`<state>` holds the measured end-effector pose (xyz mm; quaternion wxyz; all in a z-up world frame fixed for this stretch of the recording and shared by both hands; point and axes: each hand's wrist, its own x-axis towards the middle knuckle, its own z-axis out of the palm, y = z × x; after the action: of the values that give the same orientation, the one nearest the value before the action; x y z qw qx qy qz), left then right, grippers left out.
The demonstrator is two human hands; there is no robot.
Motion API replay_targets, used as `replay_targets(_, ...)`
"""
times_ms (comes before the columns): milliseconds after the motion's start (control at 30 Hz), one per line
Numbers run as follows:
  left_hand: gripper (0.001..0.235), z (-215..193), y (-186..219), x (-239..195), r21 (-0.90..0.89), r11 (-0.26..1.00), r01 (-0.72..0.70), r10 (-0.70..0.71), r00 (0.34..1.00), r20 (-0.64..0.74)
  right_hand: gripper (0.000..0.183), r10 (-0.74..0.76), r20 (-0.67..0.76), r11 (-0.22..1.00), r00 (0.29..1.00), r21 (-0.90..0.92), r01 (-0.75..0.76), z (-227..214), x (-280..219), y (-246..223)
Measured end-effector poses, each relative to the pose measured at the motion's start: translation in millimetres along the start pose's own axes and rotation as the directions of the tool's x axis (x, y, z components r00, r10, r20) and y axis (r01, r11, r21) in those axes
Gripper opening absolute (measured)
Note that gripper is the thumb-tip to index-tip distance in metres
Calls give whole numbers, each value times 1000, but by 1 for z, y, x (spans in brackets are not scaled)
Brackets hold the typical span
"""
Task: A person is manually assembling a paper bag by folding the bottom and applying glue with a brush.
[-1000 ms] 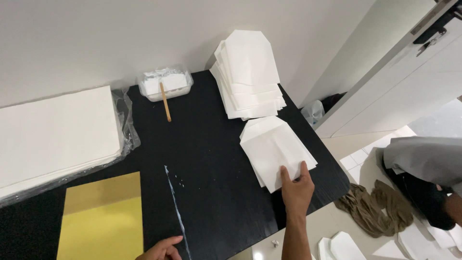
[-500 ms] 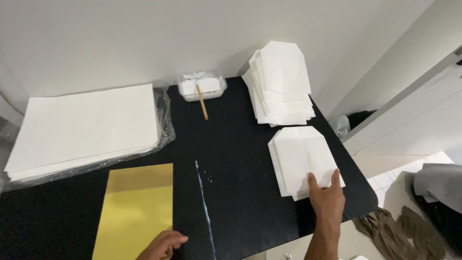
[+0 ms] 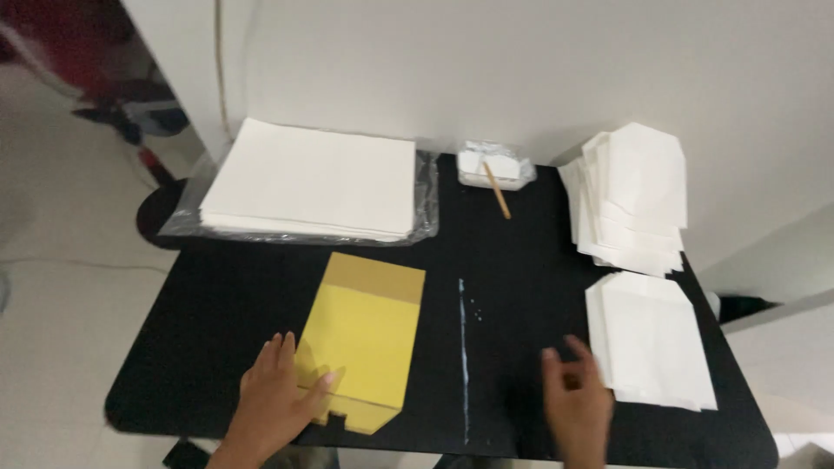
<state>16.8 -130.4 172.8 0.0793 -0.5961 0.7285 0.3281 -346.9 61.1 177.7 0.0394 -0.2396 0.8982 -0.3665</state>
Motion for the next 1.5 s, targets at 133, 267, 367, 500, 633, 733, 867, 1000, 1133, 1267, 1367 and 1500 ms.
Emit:
replay_targets(133,104,-10,14,-24,-95,995,31,-32,999,-10,69,-168,456,984,874,23,177,52,-99,-85)
replay_targets(267,109,19,-2,-28,-179,982,-54,46,998,-48,90,-161,730,936,664,-102,338,85,-133,-96)
replay_targets(367,108,15,-6,-41,-290,955,-58,44,997,-57,90,-167,708,946,686,-82,315,84,-141,-107)
replay_targets(500,99,-7,4,-79,-512,836,196,-162,980,112,92,-15,737,986,676,-103,134,42,-138,-125)
replay_targets(633,86,-13,-1,-92,-660,743,109,-181,982,-42,83,147,620,980,770,11,-196,26,-135,-122)
replay_targets(733,76,-10,-4,-88,-809,571,-142,-16,983,-184,72,-279,388,810,878,587,-2,42,-126,-94)
replay_targets(867,75,3,-11,-24,-440,692,-572,454,819,-349,79,-263,516,950,815,288,124,42,-119,-135)
replay_targets(1000,85,-5,-2,0,80,845,-529,535,840,-95,81,-454,576,864,680,98,494,87,-111,-117)
replay_targets(1133,79,8,-10,18,169,835,-523,544,832,-111,75,-358,657,862,663,-41,506,89,-110,-124)
replay_targets(1267,82,4,-11,25,178,815,-552,572,816,-86,80,-351,659,841,666,-91,533,102,-94,-117)
replay_targets(1367,84,4,-13,28,205,792,-575,598,799,-68,82,-414,657,768,630,-119,630,107,-87,-110)
replay_targets(1500,88,5,-21,16,170,789,-590,596,803,17,72,-365,723,736,587,-162,657,90,-92,-120)
